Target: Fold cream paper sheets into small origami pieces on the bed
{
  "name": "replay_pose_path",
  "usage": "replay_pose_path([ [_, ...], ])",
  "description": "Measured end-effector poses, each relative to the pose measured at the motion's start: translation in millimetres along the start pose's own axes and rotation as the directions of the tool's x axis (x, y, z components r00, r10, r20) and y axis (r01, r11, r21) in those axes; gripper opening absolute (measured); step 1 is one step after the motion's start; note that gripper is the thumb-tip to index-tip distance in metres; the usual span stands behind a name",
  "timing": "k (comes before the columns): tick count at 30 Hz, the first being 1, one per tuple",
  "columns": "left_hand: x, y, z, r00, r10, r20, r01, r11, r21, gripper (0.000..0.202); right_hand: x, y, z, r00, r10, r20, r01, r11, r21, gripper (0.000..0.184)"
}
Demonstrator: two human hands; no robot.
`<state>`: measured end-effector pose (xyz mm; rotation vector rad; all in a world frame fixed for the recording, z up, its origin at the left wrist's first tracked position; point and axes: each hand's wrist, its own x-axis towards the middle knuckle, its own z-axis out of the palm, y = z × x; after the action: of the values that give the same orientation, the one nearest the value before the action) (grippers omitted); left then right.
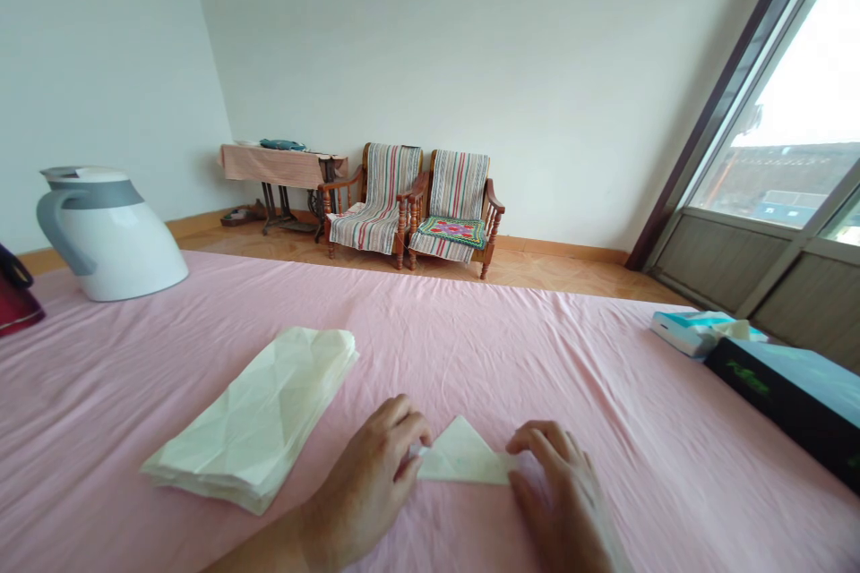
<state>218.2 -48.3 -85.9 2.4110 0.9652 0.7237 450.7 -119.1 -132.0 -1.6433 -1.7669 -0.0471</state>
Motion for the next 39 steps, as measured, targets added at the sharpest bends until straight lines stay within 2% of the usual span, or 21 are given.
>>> replay_pose_path([
  [2, -1, 3, -0.6, 0.996, 0.085, 0.019, -0.086, 0.993, 0.083, 0.024, 1, 0, -4, 0.994, -0.097, 0.051, 0.099, 0.994, -0.034, 0.019],
  [5, -3, 6, -2.4, 0.983, 0.169, 0.075, -0.181, 0.961, 0.210, 0.019, 1, -3, -9, 0.985, -0.157, 0.064, 0.162, 0.983, -0.082, 0.022],
  [9, -2, 12, -11.8, 0.981, 0.143, 0.128, -0.175, 0.939, 0.296, 0.012, 1, -8, -13, 0.987, -0.147, 0.070, 0.154, 0.982, -0.113, 0.016],
  [13, 2, 17, -17.8, 0.973, 0.134, 0.189, -0.192, 0.924, 0.331, 0.017, 2, -9, -16, 0.985, -0.144, 0.098, 0.155, 0.981, -0.113, 0.012],
  [19, 2, 11, -5.9, 0.957, 0.248, 0.148, -0.288, 0.860, 0.420, 0.008, 4, -8, -19, 0.982, -0.139, 0.130, 0.155, 0.981, -0.119, 0.017],
  [22, 1, 7, -1.5, 0.940, 0.300, 0.165, -0.342, 0.812, 0.472, 0.008, 5, -9, -18, 0.983, -0.123, 0.137, 0.139, 0.983, -0.116, 0.017],
  [31, -3, 14, -5.3, 0.934, 0.277, 0.226, -0.355, 0.796, 0.490, 0.010, 4, -9, -18, 0.980, -0.153, 0.129, 0.169, 0.978, -0.122, 0.019],
  [39, 0, 13, -1.4, 0.916, 0.361, 0.175, -0.395, 0.738, 0.547, 0.018, 5, -12, -17, 0.977, -0.181, 0.116, 0.192, 0.978, -0.087, 0.018],
])
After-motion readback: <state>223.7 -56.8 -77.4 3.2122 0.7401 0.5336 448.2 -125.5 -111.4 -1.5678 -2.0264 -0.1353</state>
